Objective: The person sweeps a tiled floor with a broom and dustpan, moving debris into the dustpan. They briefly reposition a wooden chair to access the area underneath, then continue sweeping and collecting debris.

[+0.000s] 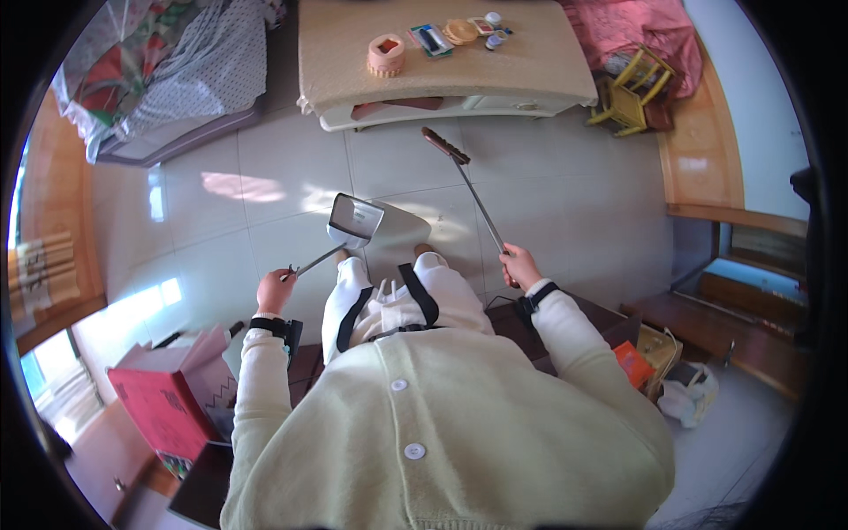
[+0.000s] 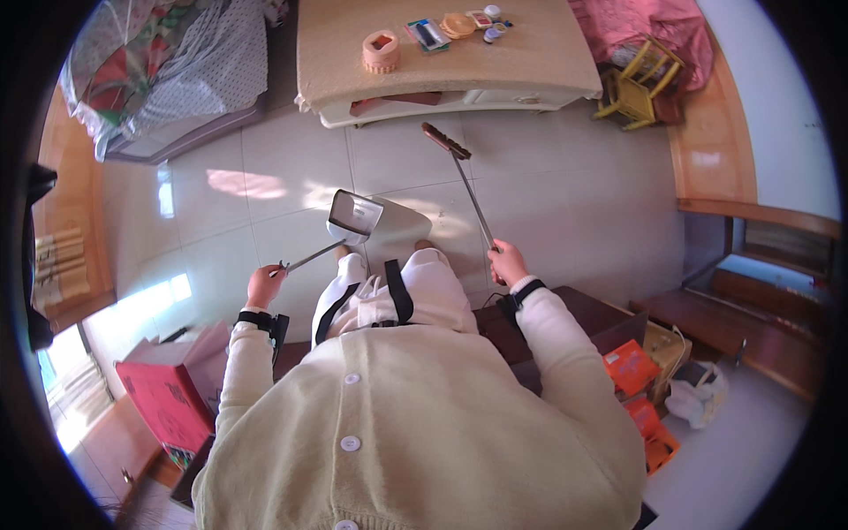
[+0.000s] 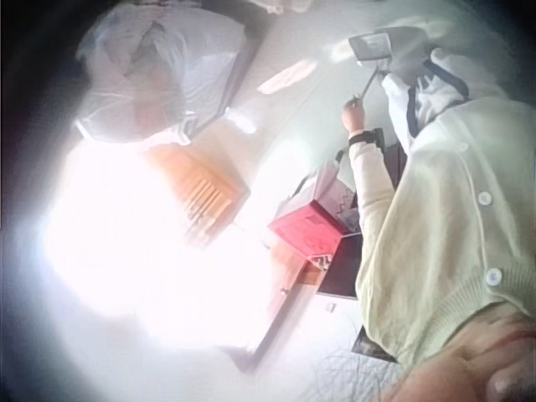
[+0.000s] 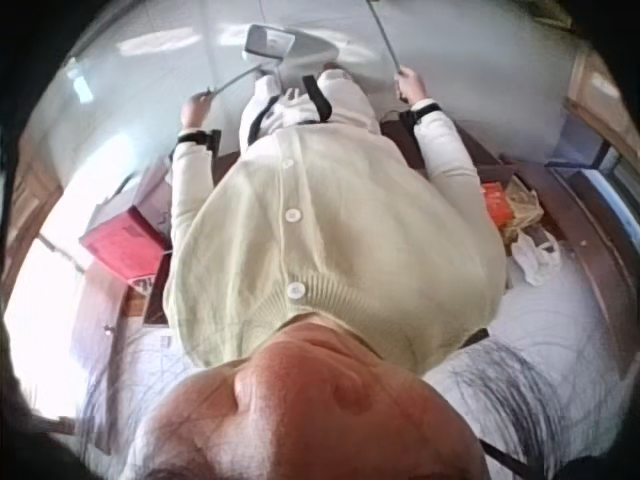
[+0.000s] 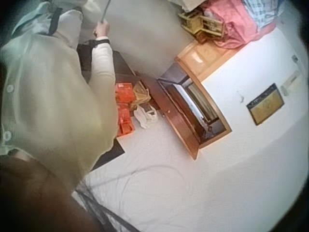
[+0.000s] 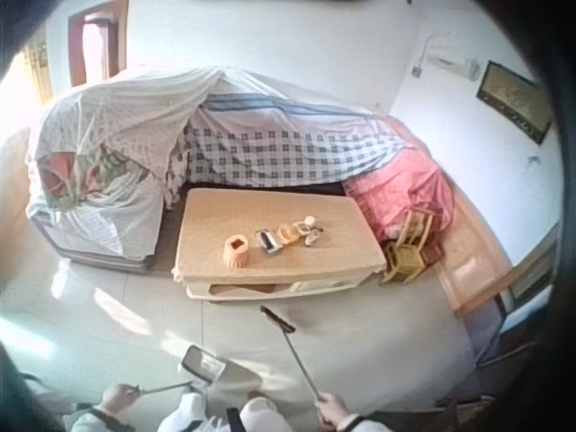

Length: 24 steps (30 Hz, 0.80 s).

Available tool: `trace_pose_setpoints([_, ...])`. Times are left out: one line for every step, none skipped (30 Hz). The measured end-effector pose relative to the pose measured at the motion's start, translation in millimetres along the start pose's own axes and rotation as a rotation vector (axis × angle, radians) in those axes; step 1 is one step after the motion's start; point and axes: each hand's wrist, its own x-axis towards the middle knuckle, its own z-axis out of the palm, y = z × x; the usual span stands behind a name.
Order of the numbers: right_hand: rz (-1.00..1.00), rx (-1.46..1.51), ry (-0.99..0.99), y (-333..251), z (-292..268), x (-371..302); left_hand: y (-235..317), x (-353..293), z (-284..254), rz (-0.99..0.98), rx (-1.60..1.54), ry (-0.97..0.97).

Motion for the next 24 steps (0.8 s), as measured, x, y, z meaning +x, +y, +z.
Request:
trace_pose_setpoints([-0.023,0.021,0.04,-0.2,12.5,9.8,-5.2,7.2,-4.6,0.031,-0.006,-0.002])
trace_pose_setpoints([-0.038,0.035,0.092,-0.8,27.9,20.6,-11.2,13.7,-11.2,0.062,-0.002,0.011])
trace_pose_setpoints([-0.037,0.047,0.153,-1.6,42.1,33.2,-17.7,19.3,-15.0,0.067,0.02,-0.036])
trace_pose_setpoints([-0.018,0.068,0.224,-3.7,53.9,48.4,-22.2,26.3,-17.5,0.016,-0.017,-0.1])
trace_pose_setpoints([-0.065,-0.024,0.185,-7.5,62.4,64.6,-27.8,30.2,-19.0,0.061,-0.04,-0.093])
trace_pose_setpoints([-0.058,-0.112,0.171,-12.6,70.6,80.1,-33.6,31.3,-20.2,0.071,-0.044,-0.104])
trace_pose_setpoints([-0.105,-0.163,0.175,-17.2,80.1,94.5,-39.8,30.3,-21.2,0.054,-0.036,-0.13])
trace_pose_setpoints([-0.067,-0.222,0.204,-15.8,92.2,102.7,-46.8,27.3,-22.5,0.073,-0.05,-0.13])
trace_pose_setpoints([-0.051,-0.134,0.169,-13.1,102.7,106.8,-52.2,26.4,-24.3,0.075,-0.053,-0.14])
trace_pose_setpoints([0.003,-0.036,0.144,-10.2,109.6,107.5,-55.4,28.8,-25.9,0.058,-0.049,-0.162])
trace_pose_setpoints([0.022,-0.034,0.151,-5.5,116.2,101.9,-57.9,31.4,-29.5,0.112,-0.032,-0.14])
trace_pose_setpoints([0.02,-0.046,0.176,2.4,121.4,90.6,-60.1,34.4,-32.7,0.142,-0.008,-0.13])
trace_pose_setpoints([0.009,-0.03,0.176,13.1,123.9,74.3,-62.1,37.2,-35.2,0.172,0.013,-0.114])
trace_pose_setpoints([0.034,0.008,0.192,22.3,127.9,57.8,-62.8,41.7,-37.5,0.194,0.013,-0.127])
trace_pose_setpoints([-0.007,-0.004,0.191,32.8,130.1,36.6,-62.2,47.5,-39.3,0.215,0.011,-0.13])
trace_pose_setpoints([0.076,0.013,0.145,39.8,130.6,18.0,-62.5,52.1,-41.3,0.231,0.025,-0.132])
trace_pose_setpoints([0.107,0.04,0.145,46.6,133.3,0.6,-59.8,60.3,-40.1,0.247,0.04,-0.12])
trace_pose_setpoints([0.173,0.083,0.158,51.0,138.3,-16.4,-58.5,66.7,-42.0,0.257,0.041,-0.123])
trace_pose_setpoints([0.18,0.116,0.108,53.5,139.7,-33.1,-56.8,72.9,-44.2,0.267,0.056,-0.125])
trace_pose_setpoints([0.23,0.164,0.076,54.5,136.8,-48.8,-53.6,79.5,-44.6,0.276,0.077,-0.121])
trace_pose_setpoints([0.232,0.163,0.073,54.9,134.6,-62.6,-50.7,85.0,-45.1,0.301,0.088,-0.122])
trace_pose_setpoints([0.225,0.161,0.082,54.4,131.1,-74.2,-48.2,89.6,-46.0,0.313,0.092,-0.136])
trace_pose_setpoints([0.217,0.196,0.088,55.1,129.1,-84.8,-44.9,93.1,-45.8,0.32,0.105,-0.147])
trace_pose_setpoints([0.232,0.237,0.11,56.9,126.5,-94.9,-41.4,95.3,-44.4,0.321,0.125,-0.158])
